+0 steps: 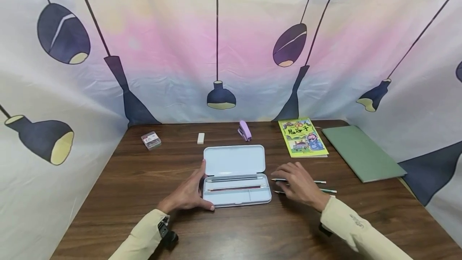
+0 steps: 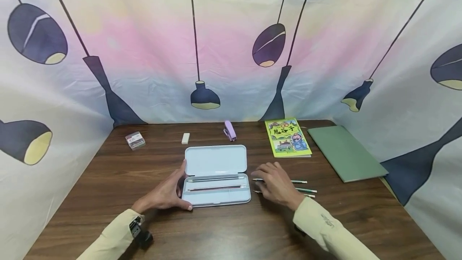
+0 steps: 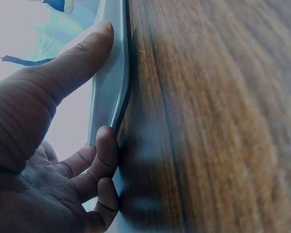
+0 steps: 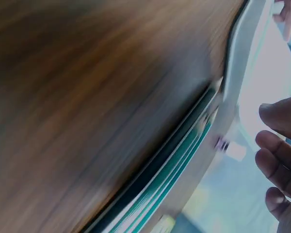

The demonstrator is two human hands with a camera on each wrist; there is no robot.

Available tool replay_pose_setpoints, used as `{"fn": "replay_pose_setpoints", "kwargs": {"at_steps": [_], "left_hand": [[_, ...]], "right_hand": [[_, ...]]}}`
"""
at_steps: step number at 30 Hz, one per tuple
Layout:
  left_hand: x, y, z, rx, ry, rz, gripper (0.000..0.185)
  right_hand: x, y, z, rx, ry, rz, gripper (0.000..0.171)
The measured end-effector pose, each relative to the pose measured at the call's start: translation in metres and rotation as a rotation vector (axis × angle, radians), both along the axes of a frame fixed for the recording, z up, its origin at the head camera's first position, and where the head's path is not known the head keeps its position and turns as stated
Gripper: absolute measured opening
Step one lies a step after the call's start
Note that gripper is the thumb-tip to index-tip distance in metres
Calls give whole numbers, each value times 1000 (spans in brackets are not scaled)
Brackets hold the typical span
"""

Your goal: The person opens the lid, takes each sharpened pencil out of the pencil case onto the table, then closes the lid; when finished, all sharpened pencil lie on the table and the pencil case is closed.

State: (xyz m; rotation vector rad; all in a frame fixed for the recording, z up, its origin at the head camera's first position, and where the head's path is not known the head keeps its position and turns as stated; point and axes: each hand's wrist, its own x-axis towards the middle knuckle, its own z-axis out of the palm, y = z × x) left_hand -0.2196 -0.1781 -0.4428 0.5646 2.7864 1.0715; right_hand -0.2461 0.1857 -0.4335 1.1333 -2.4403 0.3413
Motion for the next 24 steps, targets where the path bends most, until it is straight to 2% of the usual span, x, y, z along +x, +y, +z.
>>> {"fn": "replay_pose_setpoints", "kwargs": {"at_steps": [4, 11, 24], "left_hand": [[-1, 1, 0, 4, 18, -15, 136], [-2, 2, -2, -10, 24, -11, 137], [0, 1, -1, -14, 8, 5, 137]], "right_hand": [[-4, -24, -2, 18, -77, 21, 25], [-7, -50, -11, 120, -162, 54, 31], [-1, -64, -18, 98, -251, 18, 19]]}}
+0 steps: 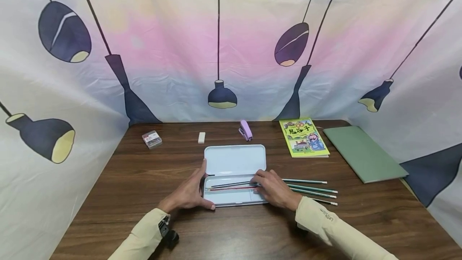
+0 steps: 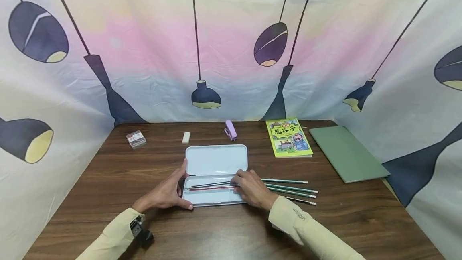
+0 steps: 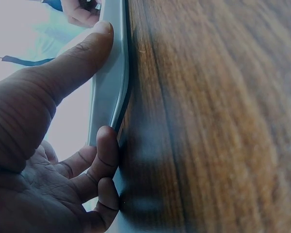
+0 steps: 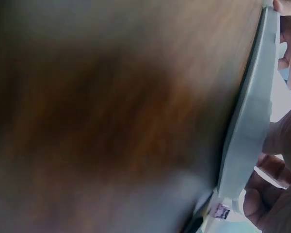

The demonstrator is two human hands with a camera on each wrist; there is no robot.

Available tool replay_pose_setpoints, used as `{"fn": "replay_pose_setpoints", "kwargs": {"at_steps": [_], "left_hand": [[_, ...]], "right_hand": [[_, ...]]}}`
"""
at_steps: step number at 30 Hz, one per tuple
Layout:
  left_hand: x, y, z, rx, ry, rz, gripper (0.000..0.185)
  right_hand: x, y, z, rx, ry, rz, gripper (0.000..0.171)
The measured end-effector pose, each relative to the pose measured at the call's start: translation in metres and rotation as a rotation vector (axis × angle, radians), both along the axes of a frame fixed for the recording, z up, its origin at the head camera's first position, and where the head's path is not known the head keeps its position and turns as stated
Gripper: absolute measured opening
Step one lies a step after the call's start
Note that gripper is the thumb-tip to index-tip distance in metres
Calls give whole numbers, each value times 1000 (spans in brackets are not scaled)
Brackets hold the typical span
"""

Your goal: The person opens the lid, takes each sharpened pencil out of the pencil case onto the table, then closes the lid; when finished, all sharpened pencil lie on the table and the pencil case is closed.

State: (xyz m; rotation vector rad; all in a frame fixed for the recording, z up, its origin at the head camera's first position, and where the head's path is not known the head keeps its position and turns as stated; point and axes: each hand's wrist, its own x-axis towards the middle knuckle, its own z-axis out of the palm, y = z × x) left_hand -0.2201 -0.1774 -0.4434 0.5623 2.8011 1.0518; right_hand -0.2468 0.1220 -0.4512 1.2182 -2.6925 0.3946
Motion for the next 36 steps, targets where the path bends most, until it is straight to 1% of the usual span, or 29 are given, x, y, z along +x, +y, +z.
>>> {"fn": "replay_pose_setpoints", "kwargs": {"at_steps": [9, 13, 17, 20, 26, 30, 36], "left_hand": [[1, 0, 1, 7, -26, 10, 136], [0, 1, 1, -4, -23, 12, 136], [-1, 1, 2, -8, -15, 14, 136], [0, 0, 2, -12, -16, 15, 136], [-1, 0, 0, -17, -16, 6, 138], [-1, 0, 0, -12, -17, 4, 137], [-1, 1, 2, -2, -27, 7, 137]], "right_hand": [[2, -1, -1, -72, -112, -24, 21], [2, 1, 0, -151, -145, -30, 22], [2, 2, 0, -240, -159, -48, 22], [4, 3, 0, -296, -162, -86, 22], [5, 7, 1, -443, -222, -201, 22], [3, 12, 6, -488, -226, -245, 22], [1, 26, 11, -513, -225, -287, 22]]}}
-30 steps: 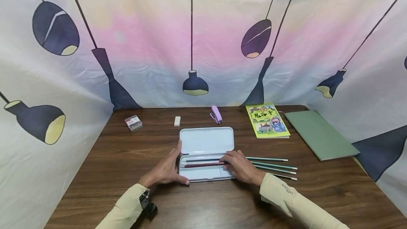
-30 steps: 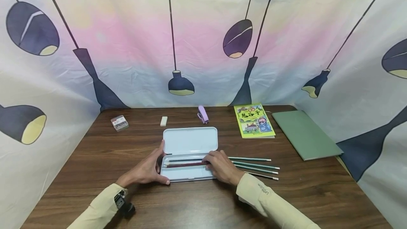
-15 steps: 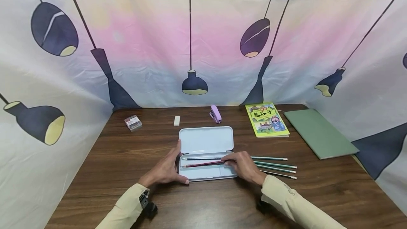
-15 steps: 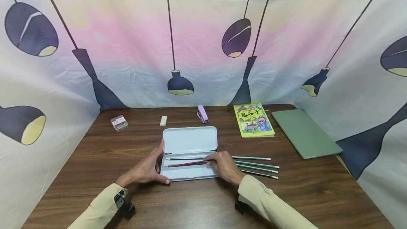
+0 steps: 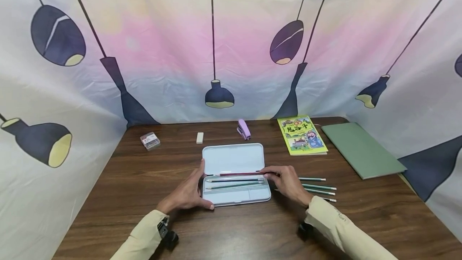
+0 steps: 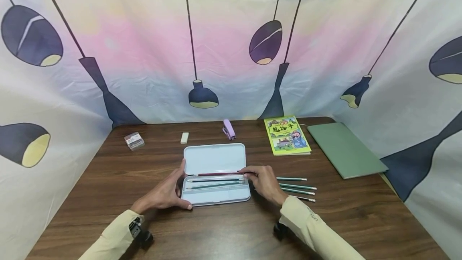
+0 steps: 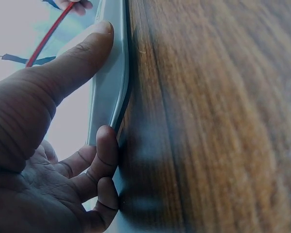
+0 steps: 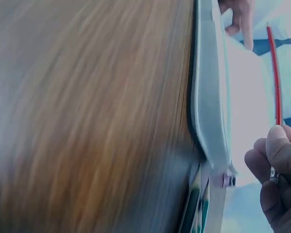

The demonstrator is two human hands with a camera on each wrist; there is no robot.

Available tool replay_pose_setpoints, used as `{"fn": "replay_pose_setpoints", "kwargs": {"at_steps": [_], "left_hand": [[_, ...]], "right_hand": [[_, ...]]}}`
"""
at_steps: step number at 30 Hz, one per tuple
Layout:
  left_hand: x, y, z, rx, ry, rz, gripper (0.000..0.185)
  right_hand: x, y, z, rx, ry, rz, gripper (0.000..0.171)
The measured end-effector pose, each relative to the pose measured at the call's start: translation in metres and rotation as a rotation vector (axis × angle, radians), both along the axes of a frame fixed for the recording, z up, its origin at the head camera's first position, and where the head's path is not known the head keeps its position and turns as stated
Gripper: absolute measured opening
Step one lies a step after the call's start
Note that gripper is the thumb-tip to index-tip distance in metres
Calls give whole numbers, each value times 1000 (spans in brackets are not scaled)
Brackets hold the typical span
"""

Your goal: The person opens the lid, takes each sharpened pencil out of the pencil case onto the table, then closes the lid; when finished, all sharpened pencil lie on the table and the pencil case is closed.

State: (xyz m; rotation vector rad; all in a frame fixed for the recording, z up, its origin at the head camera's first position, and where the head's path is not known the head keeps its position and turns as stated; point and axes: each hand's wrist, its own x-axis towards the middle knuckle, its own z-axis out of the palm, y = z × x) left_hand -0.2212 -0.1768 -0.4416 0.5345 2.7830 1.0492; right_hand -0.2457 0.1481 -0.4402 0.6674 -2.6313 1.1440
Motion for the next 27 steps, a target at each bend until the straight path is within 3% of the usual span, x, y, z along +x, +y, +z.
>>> {"fn": "replay_pose_setpoints", "kwargs": {"at_steps": [6, 15, 22, 27], "left_hand": [[0, 1, 0, 13, 10, 0, 136], [-1, 2, 2, 20, 15, 4, 136], [0, 3, -1, 13, 15, -4, 136], [1, 0, -2, 19, 15, -12, 135]], "right_hand": [[-1, 26, 2, 27, 53, -31, 18], [8, 77, 3, 95, 148, -169, 14], [30, 121, -1, 170, 13, -273, 12], [43, 136, -6, 197, -64, -279, 11]]}}
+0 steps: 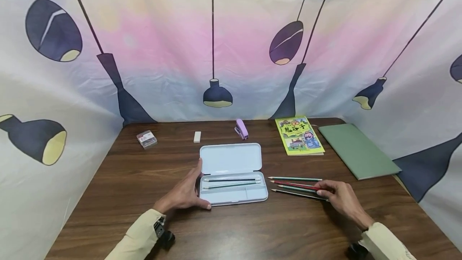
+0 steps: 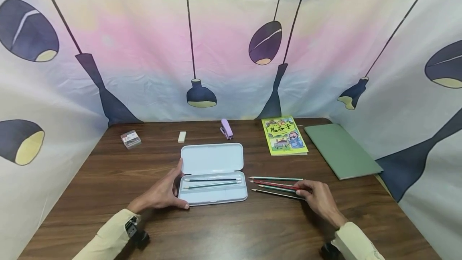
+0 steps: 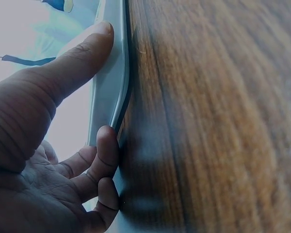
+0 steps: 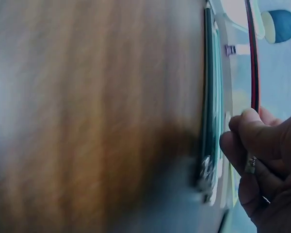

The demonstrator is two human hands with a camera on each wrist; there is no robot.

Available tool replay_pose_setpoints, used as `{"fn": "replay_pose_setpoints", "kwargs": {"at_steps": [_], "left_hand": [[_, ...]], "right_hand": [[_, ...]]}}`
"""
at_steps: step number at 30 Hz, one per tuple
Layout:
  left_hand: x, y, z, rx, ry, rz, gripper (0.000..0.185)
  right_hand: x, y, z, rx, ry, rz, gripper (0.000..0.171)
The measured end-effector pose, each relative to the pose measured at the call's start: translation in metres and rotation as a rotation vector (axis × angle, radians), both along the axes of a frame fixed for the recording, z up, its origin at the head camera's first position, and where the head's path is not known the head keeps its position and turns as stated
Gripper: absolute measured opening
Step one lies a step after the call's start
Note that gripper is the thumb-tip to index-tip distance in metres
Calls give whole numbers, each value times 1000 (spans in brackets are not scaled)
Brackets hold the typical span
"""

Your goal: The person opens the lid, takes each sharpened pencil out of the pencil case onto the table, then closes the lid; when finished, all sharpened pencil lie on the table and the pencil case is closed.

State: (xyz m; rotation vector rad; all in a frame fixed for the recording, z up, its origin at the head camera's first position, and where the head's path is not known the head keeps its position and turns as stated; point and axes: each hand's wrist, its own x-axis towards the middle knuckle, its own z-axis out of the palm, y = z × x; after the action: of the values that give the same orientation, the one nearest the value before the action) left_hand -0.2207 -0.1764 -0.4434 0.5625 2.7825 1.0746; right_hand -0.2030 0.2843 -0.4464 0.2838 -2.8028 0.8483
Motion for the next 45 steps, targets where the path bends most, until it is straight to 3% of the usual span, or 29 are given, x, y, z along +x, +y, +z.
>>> {"fn": "replay_pose_setpoints", "kwargs": {"at_steps": [5, 12, 18, 32, 45], "left_hand": [[-1, -1, 2, -7, -2, 0, 135], [-1, 0, 0, -8, 3, -5, 136], [-1, -1, 0, -3, -6, 4, 135], [-1, -1, 1, -20, -4, 8, 135], [-2, -1, 2, -19, -7, 7, 135]], "right_hand": [[7, 6, -4, 21, -53, 2, 11], [19, 7, 3, 55, -19, -17, 11], [29, 5, 7, 76, -32, 56, 18], [30, 7, -12, 158, 92, 76, 24], [21, 0, -2, 155, 101, 114, 22]]}}
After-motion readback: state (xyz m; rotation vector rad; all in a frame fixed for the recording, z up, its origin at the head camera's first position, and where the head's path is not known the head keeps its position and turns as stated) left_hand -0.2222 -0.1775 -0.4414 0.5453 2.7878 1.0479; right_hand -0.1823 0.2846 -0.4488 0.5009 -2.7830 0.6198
